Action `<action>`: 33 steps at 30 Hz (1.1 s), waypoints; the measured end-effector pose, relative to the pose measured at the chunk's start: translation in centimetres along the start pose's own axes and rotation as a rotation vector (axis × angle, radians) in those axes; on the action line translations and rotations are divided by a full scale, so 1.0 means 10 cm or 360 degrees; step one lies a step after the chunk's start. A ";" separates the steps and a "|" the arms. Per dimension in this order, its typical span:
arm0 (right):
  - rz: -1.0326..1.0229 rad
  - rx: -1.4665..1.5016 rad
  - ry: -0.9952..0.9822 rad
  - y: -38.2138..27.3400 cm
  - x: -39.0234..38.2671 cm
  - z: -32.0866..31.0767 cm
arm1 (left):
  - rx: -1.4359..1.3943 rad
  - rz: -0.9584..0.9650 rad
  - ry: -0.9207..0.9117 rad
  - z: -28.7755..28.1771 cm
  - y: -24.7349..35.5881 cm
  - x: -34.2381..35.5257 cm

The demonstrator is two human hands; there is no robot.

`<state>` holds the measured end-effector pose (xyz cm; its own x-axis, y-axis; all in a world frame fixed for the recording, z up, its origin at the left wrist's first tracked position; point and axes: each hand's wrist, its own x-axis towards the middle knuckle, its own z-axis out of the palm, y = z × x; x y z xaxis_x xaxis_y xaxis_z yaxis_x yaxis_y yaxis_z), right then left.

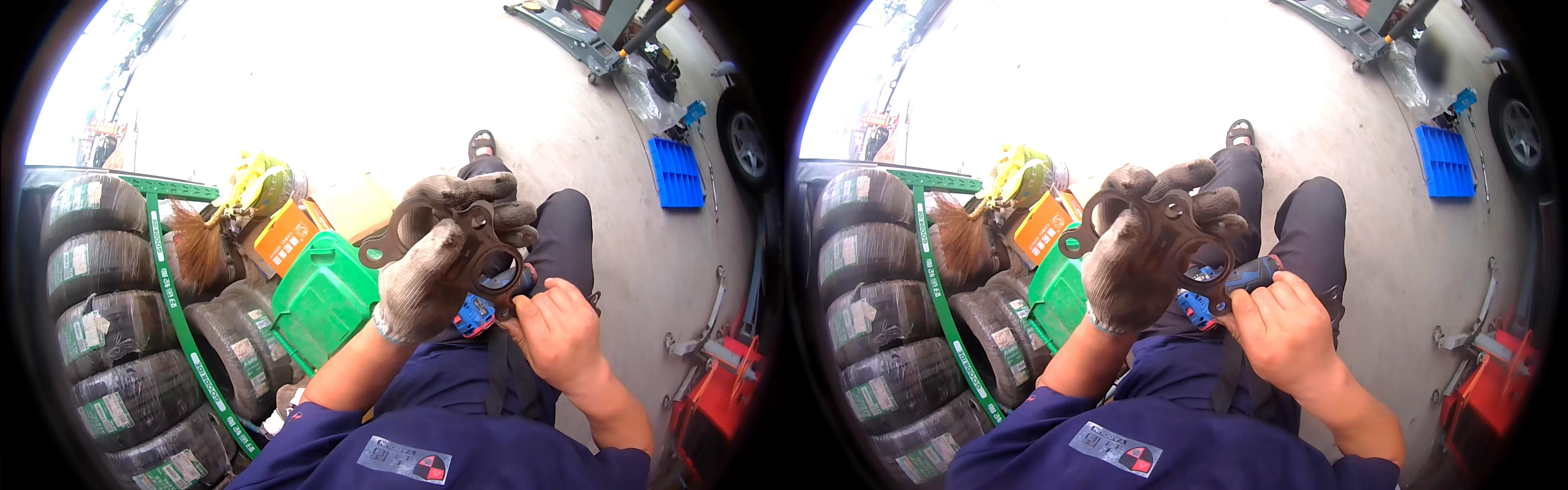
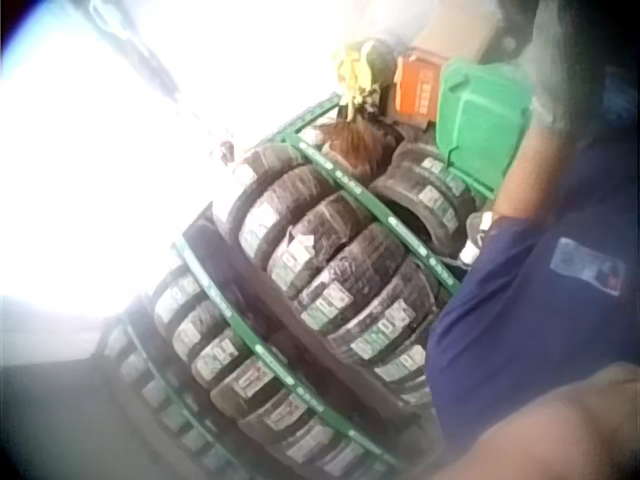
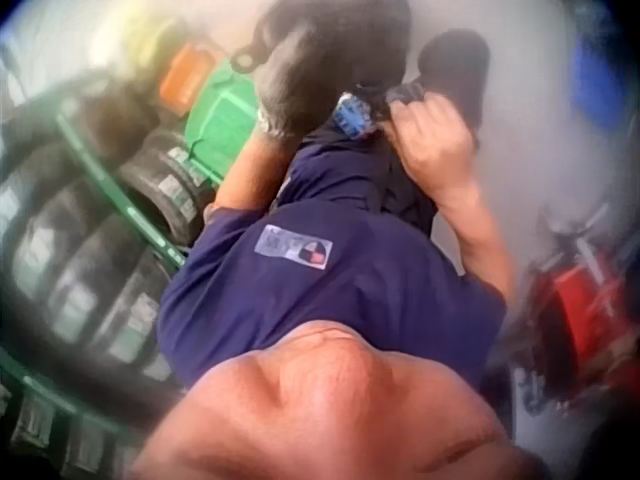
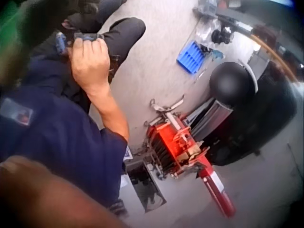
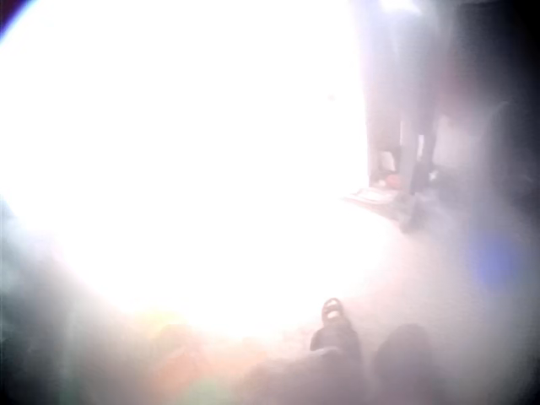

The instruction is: The person sits on the floor and uses a cordless drill to make holes in a dark metal gasket held in their left hand. They repeatedly drill into the gasket, pause to inspect the holes, and rotate the part to access different areas.

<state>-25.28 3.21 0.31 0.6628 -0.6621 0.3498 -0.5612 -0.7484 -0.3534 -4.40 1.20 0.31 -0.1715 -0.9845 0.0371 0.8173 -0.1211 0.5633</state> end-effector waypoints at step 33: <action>0.0083 -0.0056 -0.0265 0.37 -0.32 1.22 | 0.1453 -0.0130 -0.0135 -0.11 1.46 0.43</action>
<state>-23.45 3.00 -12.76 0.7038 -0.6867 0.1821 -0.6119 -0.7162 -0.3357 7.43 -4.93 7.75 -0.2789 -0.9603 0.0088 0.0558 -0.0070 0.9984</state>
